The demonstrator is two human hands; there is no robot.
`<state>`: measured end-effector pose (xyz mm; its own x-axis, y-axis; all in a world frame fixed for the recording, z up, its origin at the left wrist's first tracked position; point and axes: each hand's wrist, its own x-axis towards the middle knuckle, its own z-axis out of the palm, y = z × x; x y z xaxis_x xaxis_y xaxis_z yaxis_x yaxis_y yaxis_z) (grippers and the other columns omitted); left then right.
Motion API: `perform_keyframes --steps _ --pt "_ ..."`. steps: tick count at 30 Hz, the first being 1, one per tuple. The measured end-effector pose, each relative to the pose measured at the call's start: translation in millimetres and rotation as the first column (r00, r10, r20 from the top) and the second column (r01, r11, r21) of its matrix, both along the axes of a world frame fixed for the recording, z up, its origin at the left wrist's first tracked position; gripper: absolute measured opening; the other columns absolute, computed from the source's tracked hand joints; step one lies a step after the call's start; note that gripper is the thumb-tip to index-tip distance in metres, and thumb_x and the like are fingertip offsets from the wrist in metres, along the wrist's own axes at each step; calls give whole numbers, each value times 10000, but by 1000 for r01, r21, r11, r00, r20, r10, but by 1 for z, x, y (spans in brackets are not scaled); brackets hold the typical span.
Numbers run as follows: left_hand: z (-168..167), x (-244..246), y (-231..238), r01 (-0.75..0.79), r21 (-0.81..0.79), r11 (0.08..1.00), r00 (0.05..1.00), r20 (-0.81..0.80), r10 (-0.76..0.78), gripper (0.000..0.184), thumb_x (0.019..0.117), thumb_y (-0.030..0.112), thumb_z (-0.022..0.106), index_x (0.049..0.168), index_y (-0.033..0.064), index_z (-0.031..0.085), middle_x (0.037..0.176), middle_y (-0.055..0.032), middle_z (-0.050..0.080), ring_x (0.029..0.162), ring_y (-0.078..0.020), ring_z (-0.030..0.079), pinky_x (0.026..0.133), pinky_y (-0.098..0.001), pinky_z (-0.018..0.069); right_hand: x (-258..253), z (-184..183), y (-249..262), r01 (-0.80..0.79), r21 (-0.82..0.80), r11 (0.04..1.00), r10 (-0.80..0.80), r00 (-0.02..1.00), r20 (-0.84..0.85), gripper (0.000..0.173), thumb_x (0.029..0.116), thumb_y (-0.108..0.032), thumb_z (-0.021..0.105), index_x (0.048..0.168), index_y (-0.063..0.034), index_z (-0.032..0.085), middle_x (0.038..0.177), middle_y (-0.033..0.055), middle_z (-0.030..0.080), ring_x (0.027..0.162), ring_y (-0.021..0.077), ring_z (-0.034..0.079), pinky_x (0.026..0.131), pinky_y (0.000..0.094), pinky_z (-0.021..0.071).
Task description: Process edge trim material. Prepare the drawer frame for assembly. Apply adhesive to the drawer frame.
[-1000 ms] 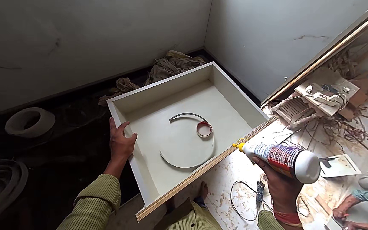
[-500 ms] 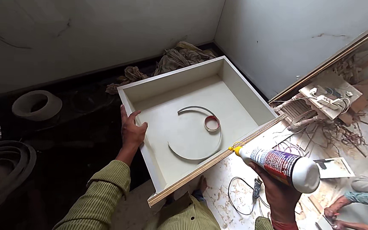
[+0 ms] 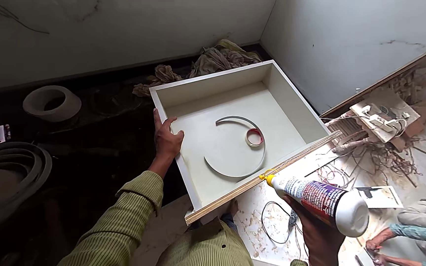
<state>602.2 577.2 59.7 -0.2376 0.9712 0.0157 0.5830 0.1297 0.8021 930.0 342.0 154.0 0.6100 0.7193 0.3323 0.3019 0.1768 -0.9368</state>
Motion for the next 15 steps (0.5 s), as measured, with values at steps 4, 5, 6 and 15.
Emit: perform_keyframes --steps 4,5,6,15 --pt "-2 -1 0 -1 13 1000 1000 18 1 452 861 79 738 1305 109 656 1724 -158 47 1517 -347 309 1127 -557 401 -15 0 -6 -8 -6 1000 8 1000 -11 859 538 -80 1003 1251 44 540 1105 77 726 1055 174 719 965 365 616" --pt "-3 -1 0 -2 15 1000 1000 21 2 452 858 82 740 1302 111 658 1724 -155 46 1512 -344 320 1121 -552 410 -19 1 -7 -7 -10 1000 7 1000 -12 864 538 -81 1002 1255 41 536 1104 73 725 1055 170 718 964 362 616" --pt "-4 -1 1 -2 15 1000 1000 27 1 453 857 83 740 1301 114 658 1726 -150 42 1512 -342 320 1119 -550 412 -23 1 -8 -9 -14 1000 9 1000 -16 868 538 -80 1001 1259 40 534 1104 70 725 1057 169 717 964 361 616" --pt "-7 -4 1 -7 6 1000 999 51 6 451 850 84 733 1292 140 668 1734 -102 35 1502 -329 343 1099 -549 436 -60 3 -21 -73 -66 995 69 996 -64 839 556 -58 989 1260 16 539 1104 44 729 1050 149 720 942 348 625"
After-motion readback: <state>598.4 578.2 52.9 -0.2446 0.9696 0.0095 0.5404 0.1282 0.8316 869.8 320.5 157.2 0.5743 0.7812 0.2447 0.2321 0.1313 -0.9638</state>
